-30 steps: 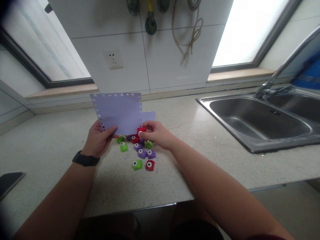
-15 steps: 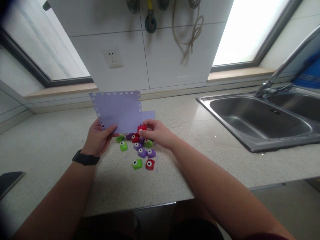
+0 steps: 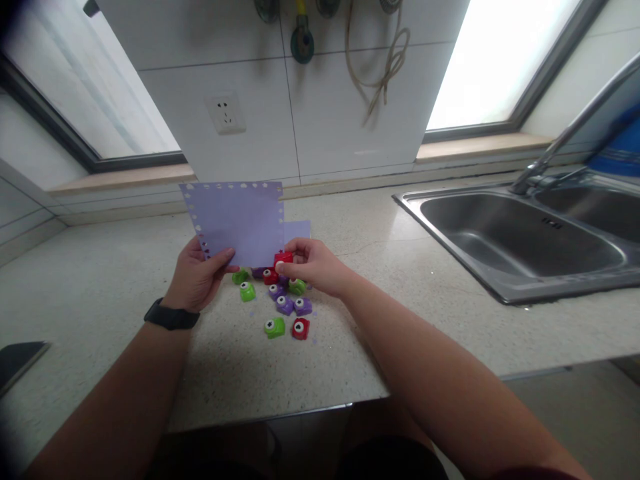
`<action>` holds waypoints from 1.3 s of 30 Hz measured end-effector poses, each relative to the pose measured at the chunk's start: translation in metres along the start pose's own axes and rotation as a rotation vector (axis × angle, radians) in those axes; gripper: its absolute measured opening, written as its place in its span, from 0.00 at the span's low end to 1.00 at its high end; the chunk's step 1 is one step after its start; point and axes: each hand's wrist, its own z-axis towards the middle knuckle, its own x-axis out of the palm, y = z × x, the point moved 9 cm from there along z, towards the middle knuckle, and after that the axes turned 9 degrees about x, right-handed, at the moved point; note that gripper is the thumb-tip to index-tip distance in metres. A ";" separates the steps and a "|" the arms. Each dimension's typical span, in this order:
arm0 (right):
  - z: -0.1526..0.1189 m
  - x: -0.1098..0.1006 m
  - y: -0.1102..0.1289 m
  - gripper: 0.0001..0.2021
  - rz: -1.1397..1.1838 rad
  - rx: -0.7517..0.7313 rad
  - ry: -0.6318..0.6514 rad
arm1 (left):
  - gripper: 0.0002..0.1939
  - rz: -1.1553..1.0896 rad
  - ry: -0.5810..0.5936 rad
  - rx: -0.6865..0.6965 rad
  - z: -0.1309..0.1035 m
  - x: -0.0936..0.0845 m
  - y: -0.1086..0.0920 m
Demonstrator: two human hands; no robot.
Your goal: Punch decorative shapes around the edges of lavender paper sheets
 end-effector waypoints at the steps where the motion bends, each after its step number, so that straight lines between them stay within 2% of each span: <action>1: 0.000 0.000 0.001 0.19 -0.005 -0.001 -0.004 | 0.26 0.000 0.000 0.000 0.000 0.000 0.000; 19: -0.003 0.000 0.006 0.22 -0.053 -0.040 -0.035 | 0.27 -0.007 0.034 -0.015 -0.003 0.009 0.000; 39: -0.004 -0.001 0.006 0.21 -0.052 -0.041 -0.037 | 0.27 0.007 0.017 -0.016 -0.004 0.007 0.001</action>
